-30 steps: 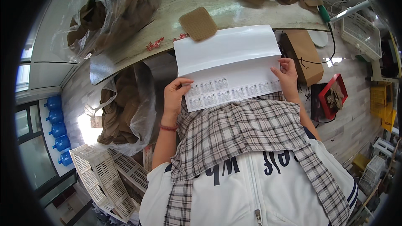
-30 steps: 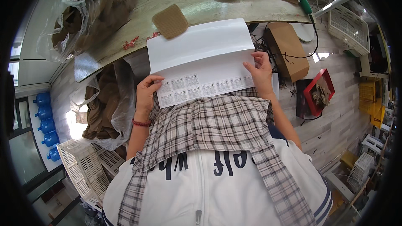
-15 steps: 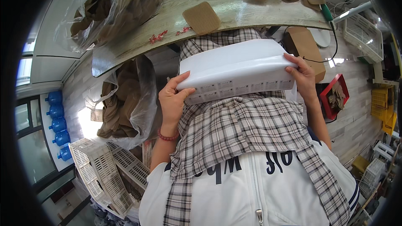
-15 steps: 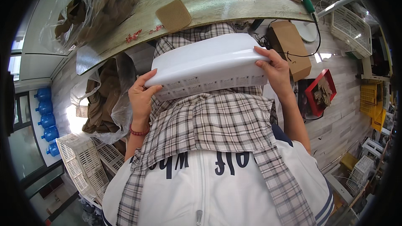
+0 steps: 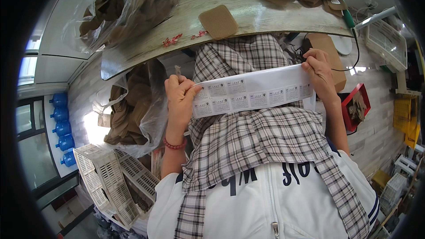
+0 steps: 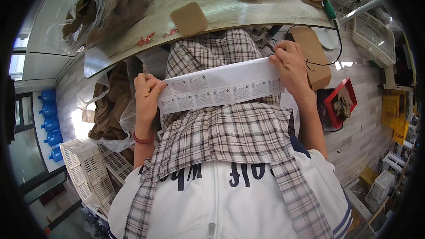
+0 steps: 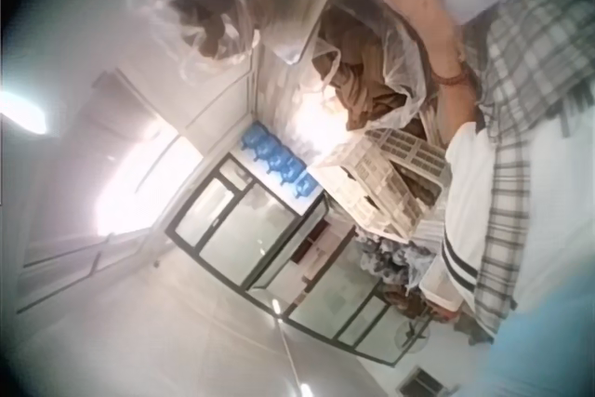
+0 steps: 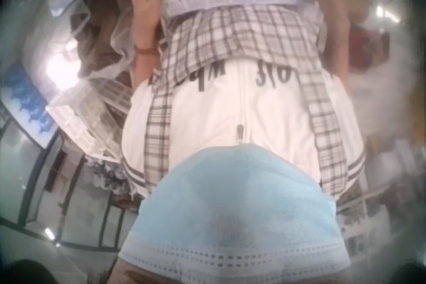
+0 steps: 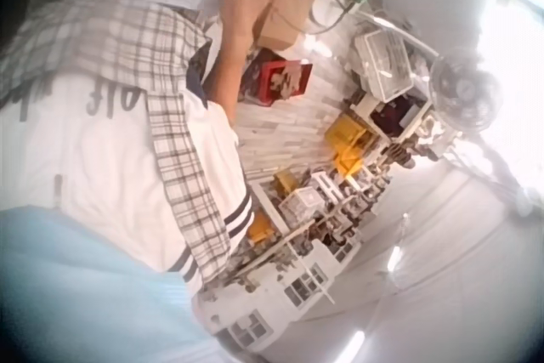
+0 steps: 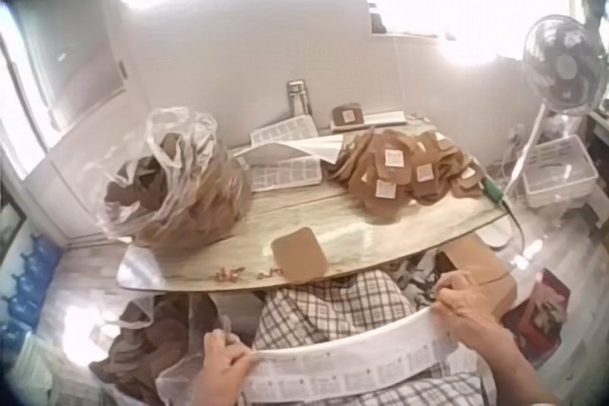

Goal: The person repeatedly peels small printed labels from a sheet and sticks them onto small brown paper pouches. They handle each pouch one at a time, place the labeled pouches into a stack, and continue the process throughout the clip.

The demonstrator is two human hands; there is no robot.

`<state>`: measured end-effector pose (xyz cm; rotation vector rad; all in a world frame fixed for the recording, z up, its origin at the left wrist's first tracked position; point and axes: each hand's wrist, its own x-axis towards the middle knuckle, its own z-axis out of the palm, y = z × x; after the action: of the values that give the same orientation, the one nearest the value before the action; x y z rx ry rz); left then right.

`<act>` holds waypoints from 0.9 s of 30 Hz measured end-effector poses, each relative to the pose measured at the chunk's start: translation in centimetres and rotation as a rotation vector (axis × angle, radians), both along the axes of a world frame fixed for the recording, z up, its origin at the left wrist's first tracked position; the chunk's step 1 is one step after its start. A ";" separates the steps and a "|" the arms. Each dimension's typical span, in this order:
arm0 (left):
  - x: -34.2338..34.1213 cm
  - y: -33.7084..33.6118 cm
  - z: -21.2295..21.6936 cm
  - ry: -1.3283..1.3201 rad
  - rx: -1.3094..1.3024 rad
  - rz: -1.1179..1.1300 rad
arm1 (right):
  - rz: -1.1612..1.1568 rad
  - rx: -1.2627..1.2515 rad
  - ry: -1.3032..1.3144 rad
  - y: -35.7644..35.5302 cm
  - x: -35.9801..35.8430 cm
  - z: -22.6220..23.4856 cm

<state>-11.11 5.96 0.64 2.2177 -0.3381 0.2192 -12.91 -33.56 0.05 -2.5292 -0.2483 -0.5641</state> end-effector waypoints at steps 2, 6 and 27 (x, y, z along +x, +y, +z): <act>0.7 0.4 -1.8 0.277 -0.433 -0.072 | -0.067 0.306 0.431 -0.7 0.8 -1.3; 2.4 1.1 -3.8 0.259 -0.166 -0.083 | -0.054 0.162 0.774 -0.3 4.0 -1.1; 3.5 8.2 -11.6 0.412 0.086 -0.130 | 0.302 -0.095 0.411 13.2 5.0 -6.4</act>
<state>-7.56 14.13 -10.97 2.2480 -0.2655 -0.3255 -7.93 -20.31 -6.39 -2.5600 -0.4995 0.0879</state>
